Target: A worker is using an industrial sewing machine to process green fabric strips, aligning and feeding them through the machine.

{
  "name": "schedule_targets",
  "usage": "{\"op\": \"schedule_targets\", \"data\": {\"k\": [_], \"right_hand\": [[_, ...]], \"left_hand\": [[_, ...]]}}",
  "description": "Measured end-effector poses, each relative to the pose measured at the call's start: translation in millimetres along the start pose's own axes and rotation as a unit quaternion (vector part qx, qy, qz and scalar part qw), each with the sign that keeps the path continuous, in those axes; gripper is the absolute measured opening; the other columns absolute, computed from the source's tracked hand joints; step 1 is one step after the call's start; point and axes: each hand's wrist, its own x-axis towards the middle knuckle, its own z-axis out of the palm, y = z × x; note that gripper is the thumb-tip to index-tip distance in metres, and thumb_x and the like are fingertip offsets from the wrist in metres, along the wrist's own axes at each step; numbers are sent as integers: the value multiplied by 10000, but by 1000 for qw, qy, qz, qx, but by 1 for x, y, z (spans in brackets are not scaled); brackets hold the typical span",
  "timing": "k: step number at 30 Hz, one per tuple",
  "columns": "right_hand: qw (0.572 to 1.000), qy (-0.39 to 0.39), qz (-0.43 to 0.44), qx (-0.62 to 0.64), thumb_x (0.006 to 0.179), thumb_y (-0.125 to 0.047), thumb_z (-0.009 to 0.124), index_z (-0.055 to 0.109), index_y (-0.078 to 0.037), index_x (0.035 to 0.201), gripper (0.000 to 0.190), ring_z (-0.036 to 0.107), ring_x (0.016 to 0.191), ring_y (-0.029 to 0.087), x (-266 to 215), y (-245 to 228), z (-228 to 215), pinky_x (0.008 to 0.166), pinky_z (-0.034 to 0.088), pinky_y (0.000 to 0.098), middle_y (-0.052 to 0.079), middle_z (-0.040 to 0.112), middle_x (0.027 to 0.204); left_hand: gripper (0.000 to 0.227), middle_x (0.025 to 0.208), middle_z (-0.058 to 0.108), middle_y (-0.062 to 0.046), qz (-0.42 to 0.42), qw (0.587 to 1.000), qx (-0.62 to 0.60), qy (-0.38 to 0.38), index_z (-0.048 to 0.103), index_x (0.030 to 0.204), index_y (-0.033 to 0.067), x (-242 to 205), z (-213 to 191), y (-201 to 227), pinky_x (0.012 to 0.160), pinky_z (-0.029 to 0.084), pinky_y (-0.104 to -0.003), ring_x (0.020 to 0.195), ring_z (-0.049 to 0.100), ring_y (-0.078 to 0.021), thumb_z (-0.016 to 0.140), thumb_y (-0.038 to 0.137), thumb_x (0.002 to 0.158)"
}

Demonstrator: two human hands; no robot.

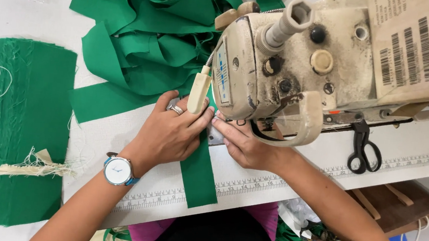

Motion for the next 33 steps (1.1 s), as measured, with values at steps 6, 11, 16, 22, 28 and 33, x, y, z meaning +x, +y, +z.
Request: {"op": "schedule_targets", "data": {"k": [6,11,16,22,28,33], "right_hand": [[1000,-5,1,4,1003,-320,428,638,-226,1405,463,622,1252,299,13,2,-15,1088,447,482,46,672,1296],[999,-4,9,54,1004,-317,424,656,-216,1377,451,621,1251,293,-7,12,-3,1104,429,473,46,685,1243],[998,17,14,59,1001,-380,449,683,-253,1346,436,602,1252,247,-23,16,10,1151,390,450,9,660,1186],[991,135,9,6,948,-334,568,764,-272,1248,364,703,1054,203,-1,5,-19,1121,446,445,-31,740,1072],[986,163,18,12,944,-314,640,785,-268,1185,285,661,919,204,-3,-2,-26,995,502,409,-21,700,965],[992,122,0,36,953,-321,634,749,-245,1129,224,658,900,182,1,-13,-40,838,473,374,-38,683,961]], "left_hand": [[418,1127,651,-96,1,1000,-8,22,625,1261,152,15,-8,-11,1001,422,-537,1174,639,-272,462,247,888],[353,1104,639,-101,-18,999,-9,36,654,1191,149,25,-18,-13,1009,408,-536,1217,620,-274,443,245,924],[335,1164,647,-109,-32,999,-3,44,677,1134,129,21,-16,-19,1040,378,-558,1262,603,-276,422,305,1005],[55,966,616,-44,-147,950,225,158,703,949,171,-26,-69,-89,689,467,-384,853,639,-273,675,217,959],[279,970,526,-35,-375,883,282,13,704,1004,127,-102,-78,-135,696,464,-414,942,576,-293,879,238,818],[109,997,613,-7,-383,871,303,48,785,1087,231,-92,-81,-123,702,464,-388,947,608,-268,717,275,1014]]}}
